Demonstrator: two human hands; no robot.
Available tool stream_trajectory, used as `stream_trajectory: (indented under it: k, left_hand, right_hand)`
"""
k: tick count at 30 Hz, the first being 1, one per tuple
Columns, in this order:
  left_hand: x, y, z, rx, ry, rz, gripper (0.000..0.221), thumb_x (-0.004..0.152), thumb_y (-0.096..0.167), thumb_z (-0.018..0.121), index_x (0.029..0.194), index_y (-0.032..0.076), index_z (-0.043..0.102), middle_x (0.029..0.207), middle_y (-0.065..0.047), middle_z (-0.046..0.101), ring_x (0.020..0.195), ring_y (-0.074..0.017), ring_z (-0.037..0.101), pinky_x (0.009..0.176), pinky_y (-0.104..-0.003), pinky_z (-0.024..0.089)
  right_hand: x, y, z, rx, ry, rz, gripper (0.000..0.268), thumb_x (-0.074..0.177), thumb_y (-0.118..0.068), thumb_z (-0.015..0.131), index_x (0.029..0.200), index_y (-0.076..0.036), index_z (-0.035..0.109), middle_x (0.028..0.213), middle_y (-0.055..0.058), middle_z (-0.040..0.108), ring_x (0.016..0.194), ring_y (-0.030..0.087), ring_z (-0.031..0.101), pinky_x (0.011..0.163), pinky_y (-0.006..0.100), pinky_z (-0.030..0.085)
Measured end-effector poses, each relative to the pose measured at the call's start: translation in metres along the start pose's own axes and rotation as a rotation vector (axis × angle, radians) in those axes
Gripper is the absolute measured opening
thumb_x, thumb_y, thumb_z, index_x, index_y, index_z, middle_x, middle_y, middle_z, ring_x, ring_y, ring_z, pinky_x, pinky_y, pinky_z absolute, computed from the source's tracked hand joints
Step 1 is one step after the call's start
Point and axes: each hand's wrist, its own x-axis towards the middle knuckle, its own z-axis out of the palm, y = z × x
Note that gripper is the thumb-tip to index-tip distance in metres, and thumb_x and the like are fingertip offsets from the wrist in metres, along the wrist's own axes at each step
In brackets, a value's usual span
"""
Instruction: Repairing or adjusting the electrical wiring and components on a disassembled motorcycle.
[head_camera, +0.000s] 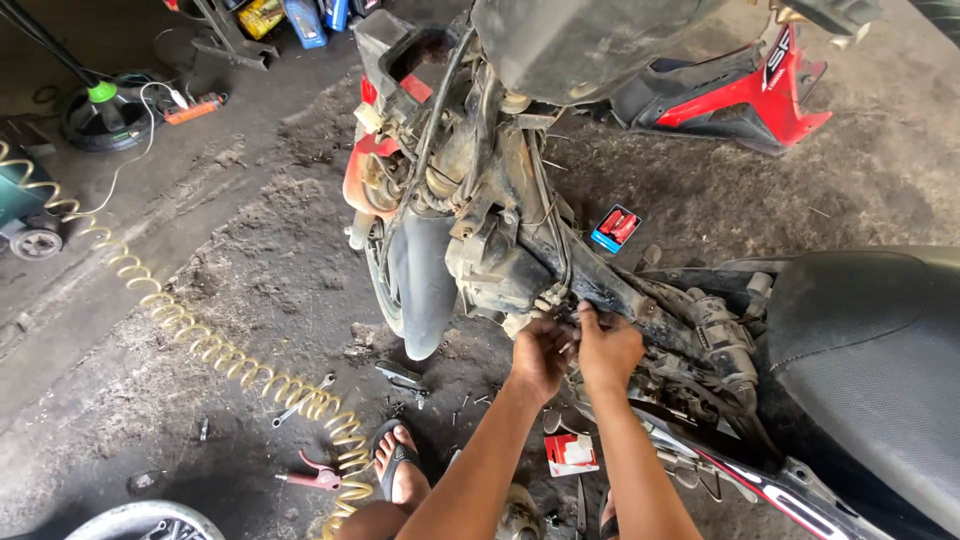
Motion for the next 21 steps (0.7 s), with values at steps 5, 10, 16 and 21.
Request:
stream_trajectory:
  k: [5, 10, 16, 21]
  left_hand:
    - [-0.033, 0.001, 0.023, 0.121, 0.269, 0.132, 0.012, 0.089, 0.015, 0.056, 0.094, 0.006, 0.063, 0.087, -0.010, 0.070, 0.079, -0.0214, 0.068, 0.075, -0.037, 0.058]
    - [-0.058, 0.005, 0.028, 0.276, 0.378, 0.328, 0.025, 0.095, 0.016, 0.059, 0.110, -0.002, 0.067, 0.092, -0.013, 0.073, 0.076, -0.0214, 0.068, 0.069, -0.038, 0.058]
    - [-0.098, 0.034, 0.062, 1.266, 0.131, 0.655, 0.042, 0.085, 0.004, 0.063, 0.127, 0.001, 0.062, 0.093, -0.009, 0.077, 0.073, -0.0184, 0.076, 0.068, -0.034, 0.060]
    - [-0.076, 0.028, 0.058, 1.200, 0.139, 0.692, 0.041, 0.080, 0.006, 0.076, 0.119, 0.001, 0.063, 0.088, -0.009, 0.078, 0.077, -0.0215, 0.077, 0.071, -0.035, 0.060]
  right_hand:
    - [-0.002, -0.029, -0.018, 0.449, -0.122, 0.376, 0.031, 0.087, -0.023, 0.082, 0.075, 0.002, 0.069, 0.063, 0.007, 0.063, 0.044, 0.017, 0.054, 0.039, 0.034, 0.042]
    - [0.004, -0.026, -0.019, 0.447, -0.152, 0.396, 0.031, 0.086, -0.019, 0.083, 0.072, 0.005, 0.068, 0.062, 0.006, 0.063, 0.044, 0.014, 0.054, 0.038, 0.032, 0.043]
    - [0.006, -0.028, -0.020, 0.476, -0.172, 0.430, 0.031, 0.087, -0.020, 0.082, 0.073, 0.004, 0.068, 0.061, 0.005, 0.061, 0.044, 0.015, 0.056, 0.040, 0.033, 0.044]
    - [0.006, -0.018, -0.018, 0.480, -0.180, 0.369, 0.034, 0.087, -0.020, 0.085, 0.073, 0.005, 0.068, 0.062, 0.005, 0.060, 0.046, 0.013, 0.051, 0.040, 0.033, 0.043]
